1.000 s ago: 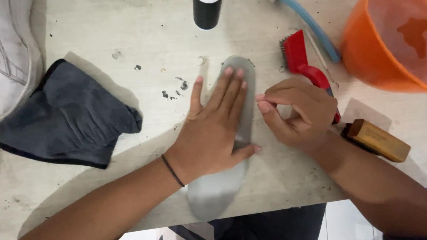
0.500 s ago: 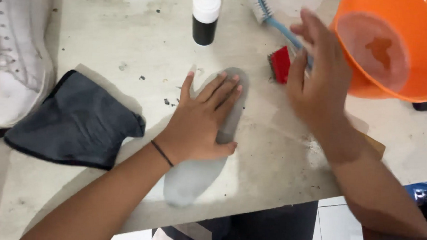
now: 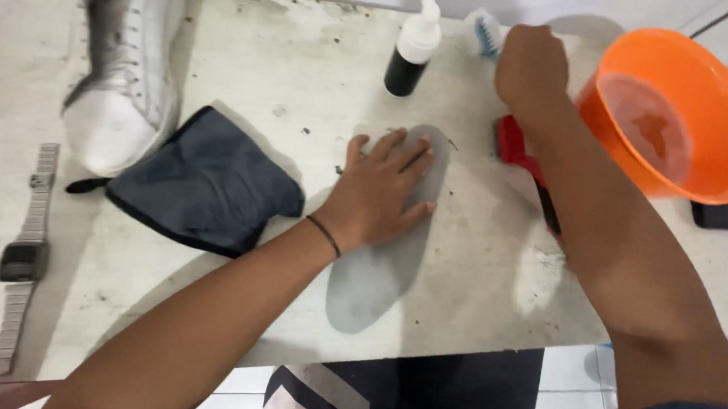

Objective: The person wipes a gray shoe insole with a cloth, then scrubs it with a blue brush. They flip the insole over to scrub the green side and then briefly check a wristwatch before placing it back on the table.

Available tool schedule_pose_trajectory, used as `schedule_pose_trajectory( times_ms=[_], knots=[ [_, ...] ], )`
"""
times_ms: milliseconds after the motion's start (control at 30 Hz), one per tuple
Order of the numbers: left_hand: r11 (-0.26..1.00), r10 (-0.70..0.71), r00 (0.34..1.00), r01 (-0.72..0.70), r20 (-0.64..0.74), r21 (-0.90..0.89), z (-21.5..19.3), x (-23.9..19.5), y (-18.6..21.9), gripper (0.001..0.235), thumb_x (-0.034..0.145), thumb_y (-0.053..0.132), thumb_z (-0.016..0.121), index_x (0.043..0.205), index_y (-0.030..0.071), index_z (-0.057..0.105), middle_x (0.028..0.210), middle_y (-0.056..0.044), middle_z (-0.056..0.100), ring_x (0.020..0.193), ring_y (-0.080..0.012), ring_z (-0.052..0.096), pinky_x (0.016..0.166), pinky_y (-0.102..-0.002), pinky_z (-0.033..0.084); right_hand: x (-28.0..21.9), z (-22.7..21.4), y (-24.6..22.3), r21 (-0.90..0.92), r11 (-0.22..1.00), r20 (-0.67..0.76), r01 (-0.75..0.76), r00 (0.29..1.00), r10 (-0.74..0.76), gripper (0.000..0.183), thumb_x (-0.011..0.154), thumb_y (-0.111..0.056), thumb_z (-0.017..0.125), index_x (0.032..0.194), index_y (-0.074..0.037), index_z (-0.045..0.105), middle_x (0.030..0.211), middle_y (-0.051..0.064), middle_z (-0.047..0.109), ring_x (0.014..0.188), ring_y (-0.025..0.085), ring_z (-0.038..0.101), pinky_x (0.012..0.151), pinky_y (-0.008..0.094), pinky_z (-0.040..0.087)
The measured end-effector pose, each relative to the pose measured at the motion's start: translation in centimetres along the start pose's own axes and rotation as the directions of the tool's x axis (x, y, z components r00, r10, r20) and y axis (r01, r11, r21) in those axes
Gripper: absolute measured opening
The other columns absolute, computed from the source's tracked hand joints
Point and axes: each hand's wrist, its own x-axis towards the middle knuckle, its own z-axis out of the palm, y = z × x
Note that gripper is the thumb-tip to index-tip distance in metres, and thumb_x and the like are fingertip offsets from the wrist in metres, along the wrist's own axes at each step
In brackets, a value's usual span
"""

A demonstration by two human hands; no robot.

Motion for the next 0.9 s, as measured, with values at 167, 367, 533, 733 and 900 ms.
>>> schedule_pose_trajectory(
  times_ms=[167, 367, 533, 733, 900],
  knots=[
    [0.999, 0.002, 0.998, -0.004, -0.060, -0.040, 0.7, 0.0, -0.1, 0.067, 0.096, 0.054, 0.055, 0.146, 0.009, 0.052, 0.154, -0.003, 0.046, 0.148, -0.0329, 0.034, 0.111, -0.064, 0.024, -4.8, -4.7, 1.7, 0.347, 0.839, -0.576, 0.419, 0.801, -0.162, 0.027, 0.098, 0.004, 0.052, 0.115, -0.005, 0.071, 0.099, 0.016, 0.066, 0.089, 0.035, 0.058, 0.079, 0.050, 0.041],
    [0.780, -0.341, 0.896, 0.101, -0.284, -0.617, -2.7, 0.4, 1.1, 0.070, 0.091, 0.063, 0.052, 0.146, 0.019, 0.052, 0.120, 0.004, 0.073, 0.118, -0.0127, 0.069, 0.101, -0.039, 0.033, -17.9, -8.3, -1.8, 0.977, 0.157, -0.125, 0.144, 0.984, -0.123, 0.007, 0.107, -0.006, 0.057, 0.103, -0.011, 0.054, 0.090, 0.007, 0.068, 0.070, 0.014, 0.064, 0.062, 0.024, 0.053],
    [0.526, -0.245, 0.901, -0.186, -0.358, -0.829, -2.9, 0.6, 0.4, 0.098, 0.087, 0.070, 0.064, 0.156, 0.008, 0.035, 0.118, -0.006, 0.065, 0.103, -0.0178, 0.068, 0.098, -0.033, 0.052, -19.9, -1.3, -2.2, 0.982, -0.175, -0.009, -0.070, 0.911, -0.412, 0.013, 0.107, -0.013, 0.054, 0.112, -0.002, 0.059, 0.078, 0.013, 0.059, 0.061, 0.016, 0.052, 0.052, 0.025, 0.042],
    [0.489, -0.236, 0.898, -0.221, -0.371, -0.844, -0.3, 1.1, -0.9, 0.046, 0.088, 0.033, 0.084, 0.121, 0.005, 0.067, 0.090, -0.005, 0.076, 0.085, -0.0118, 0.072, 0.086, -0.029, 0.052, -21.4, -0.9, -2.7, 0.981, -0.168, -0.154, 0.100, 0.924, -0.350, 0.006, 0.104, -0.002, 0.054, 0.104, 0.002, 0.059, 0.071, 0.018, 0.063, 0.054, 0.017, 0.060, 0.046, 0.025, 0.047],
    [0.437, -0.271, 0.900, -0.200, -0.341, -0.877, 1.1, 1.0, -1.1, 0.021, 0.099, 0.025, 0.072, 0.104, 0.005, 0.073, 0.081, 0.002, 0.074, 0.074, -0.0033, 0.064, 0.081, -0.028, 0.055, -21.4, -1.6, -2.4, 0.971, -0.011, -0.226, 0.238, 0.904, -0.364, 0.010, 0.104, -0.001, 0.054, 0.102, 0.004, 0.061, 0.074, 0.018, 0.067, 0.054, 0.016, 0.062, 0.046, 0.027, 0.052]
  ],
)
